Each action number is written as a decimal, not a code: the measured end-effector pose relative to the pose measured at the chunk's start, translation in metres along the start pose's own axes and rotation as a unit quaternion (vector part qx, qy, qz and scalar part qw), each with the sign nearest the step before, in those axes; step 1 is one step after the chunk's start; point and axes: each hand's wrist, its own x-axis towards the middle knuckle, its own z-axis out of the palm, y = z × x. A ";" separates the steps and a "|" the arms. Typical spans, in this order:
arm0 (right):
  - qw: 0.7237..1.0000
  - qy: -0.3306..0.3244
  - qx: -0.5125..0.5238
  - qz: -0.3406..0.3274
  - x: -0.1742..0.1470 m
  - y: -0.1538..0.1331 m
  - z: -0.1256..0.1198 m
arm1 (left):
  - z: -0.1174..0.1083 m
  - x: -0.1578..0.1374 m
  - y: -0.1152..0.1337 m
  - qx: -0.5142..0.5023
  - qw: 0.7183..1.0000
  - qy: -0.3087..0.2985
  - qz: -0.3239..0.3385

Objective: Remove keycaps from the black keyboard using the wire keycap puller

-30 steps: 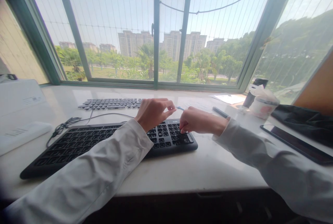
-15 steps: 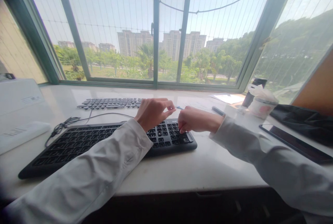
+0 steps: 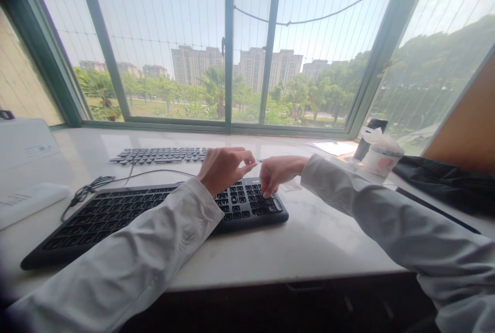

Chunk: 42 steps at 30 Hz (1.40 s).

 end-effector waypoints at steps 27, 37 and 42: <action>0.996 -0.081 -0.020 0.016 0.029 0.007 -0.012 | 0.001 0.001 -0.004 -0.004 1.000 -0.003 -0.014; 0.998 -0.034 0.049 -0.037 0.019 0.022 -0.015 | 0.001 0.001 -0.004 -0.003 1.000 -0.007 -0.005; 0.999 -0.036 -0.011 -0.025 0.023 0.027 -0.017 | 0.000 0.001 -0.004 0.002 1.000 -0.008 -0.004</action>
